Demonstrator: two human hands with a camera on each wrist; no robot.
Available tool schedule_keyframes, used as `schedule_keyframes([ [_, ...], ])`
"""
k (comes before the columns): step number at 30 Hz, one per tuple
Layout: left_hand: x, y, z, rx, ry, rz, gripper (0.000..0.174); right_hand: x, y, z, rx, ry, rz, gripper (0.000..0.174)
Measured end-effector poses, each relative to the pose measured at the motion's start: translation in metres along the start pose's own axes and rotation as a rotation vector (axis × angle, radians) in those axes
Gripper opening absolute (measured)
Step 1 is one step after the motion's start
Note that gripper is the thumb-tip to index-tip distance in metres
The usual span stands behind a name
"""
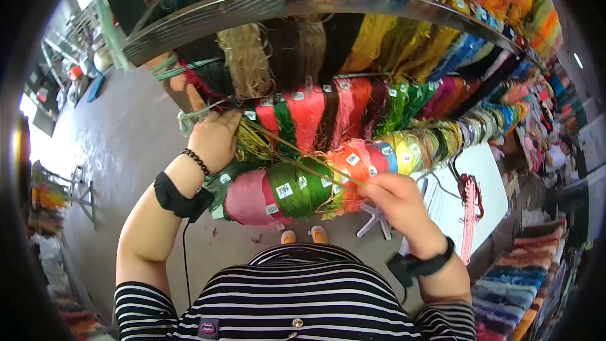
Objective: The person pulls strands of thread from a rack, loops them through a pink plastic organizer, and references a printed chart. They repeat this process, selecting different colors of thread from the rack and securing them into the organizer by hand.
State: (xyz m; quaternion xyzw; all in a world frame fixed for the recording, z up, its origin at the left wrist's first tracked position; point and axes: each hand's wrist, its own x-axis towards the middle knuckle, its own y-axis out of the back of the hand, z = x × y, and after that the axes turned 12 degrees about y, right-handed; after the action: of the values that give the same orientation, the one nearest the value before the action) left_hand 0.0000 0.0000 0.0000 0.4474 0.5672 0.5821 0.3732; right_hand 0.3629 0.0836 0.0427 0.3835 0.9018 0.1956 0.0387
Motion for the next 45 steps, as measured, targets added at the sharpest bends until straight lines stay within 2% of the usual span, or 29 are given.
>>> schedule_keyframes([
  [1,-0.002,-0.001,-0.003,-0.009,-0.009,0.049,0.053,-0.028,0.017,-0.001,0.068,-0.109,0.139,0.013],
  [3,-0.003,0.0,-0.001,-0.059,-0.015,0.043,0.053,-0.089,0.051,0.022,0.178,-0.151,0.463,0.013],
  [4,-0.004,0.0,-0.001,-0.051,-0.029,0.065,0.053,-0.121,0.072,0.033,0.353,-0.093,0.578,0.01],
  [5,-0.004,-0.002,0.001,-0.049,-0.048,0.09,0.054,-0.155,0.091,0.037,0.461,-0.113,0.743,0.009],
  [7,-0.002,0.001,0.005,-0.039,-0.053,0.066,0.056,-0.222,0.119,0.044,0.504,-0.14,1.005,0.008],
  [10,-0.002,0.002,0.007,-0.049,-0.068,0.062,0.057,-0.328,0.157,0.049,0.416,-0.287,1.451,0.009],
  [13,0.001,-0.002,0.002,-0.083,-0.113,0.042,0.062,-0.426,0.178,0.049,0.003,-0.279,2.001,0.013],
  [14,0.003,-0.005,-0.006,-0.131,-0.15,0.021,0.065,-0.456,0.179,0.049,-0.323,-0.232,1.999,0.018],
  [15,0.002,-0.001,-0.01,-0.185,-0.198,-0.004,0.064,-0.494,0.187,0.057,-0.611,-0.268,1.857,0.021],
  [17,-0.008,0.013,-0.005,-0.27,-0.232,-0.012,0.061,-0.484,0.181,0.047,-0.908,-0.229,1.505,0.021],
  [20,-0.038,0.062,0.042,-0.447,-0.18,-0.115,0.049,-0.406,0.133,0.011,-0.52,-0.407,0.992,0.014],
  [21,-0.052,0.076,0.067,-0.516,-0.125,-0.146,0.043,-0.39,0.12,0.012,-0.276,-0.319,0.887,0.012],
  [23,-0.078,0.101,0.132,-0.717,-0.266,-0.218,0.033,-0.365,0.105,0.006,-0.091,-0.193,0.614,0.015],
  [24,-0.099,0.114,0.175,-0.785,-0.369,-0.231,0.027,-0.359,0.104,0.002,-0.004,-0.184,0.534,0.016],
  [25,-0.117,0.111,0.209,-0.905,-0.387,-0.333,0.026,-0.356,0.102,0.0,0.083,-0.175,0.454,0.017],
  [26,-0.139,0.122,0.25,-0.883,-0.461,-0.425,0.025,-0.356,0.1,-0.001,0.142,-0.158,0.414,0.017],
  [27,-0.164,0.133,0.291,-0.948,-0.447,-0.608,0.025,-0.359,0.099,-0.002,0.202,-0.144,0.374,0.018],
  [29,-0.2,0.107,0.354,-1.159,-0.551,-0.85,0.034,-0.367,0.103,-0.012,0.174,-0.135,0.307,0.017],
  [30,-0.21,0.106,0.379,-1.035,-0.59,-1.001,0.037,-0.376,0.106,-0.016,0.157,-0.132,0.276,0.017],
  [31,-0.228,0.114,0.406,-1.028,-0.622,-1.055,0.038,-0.386,0.109,-0.015,0.173,-0.12,0.3,0.016],
  [33,-0.253,0.099,0.441,-1.204,-0.634,-1.225,0.032,-0.404,0.116,-0.014,0.193,-0.091,0.339,0.016],
  [36,-0.273,0.093,0.46,-1.204,-0.609,-1.237,0.024,-0.435,0.123,-0.016,0.173,-0.089,0.382,0.016],
  [45,-0.281,0.115,0.459,-0.926,-0.598,-1.051,0.019,-0.49,0.136,-0.004,0.196,-0.058,0.551,0.014],
])
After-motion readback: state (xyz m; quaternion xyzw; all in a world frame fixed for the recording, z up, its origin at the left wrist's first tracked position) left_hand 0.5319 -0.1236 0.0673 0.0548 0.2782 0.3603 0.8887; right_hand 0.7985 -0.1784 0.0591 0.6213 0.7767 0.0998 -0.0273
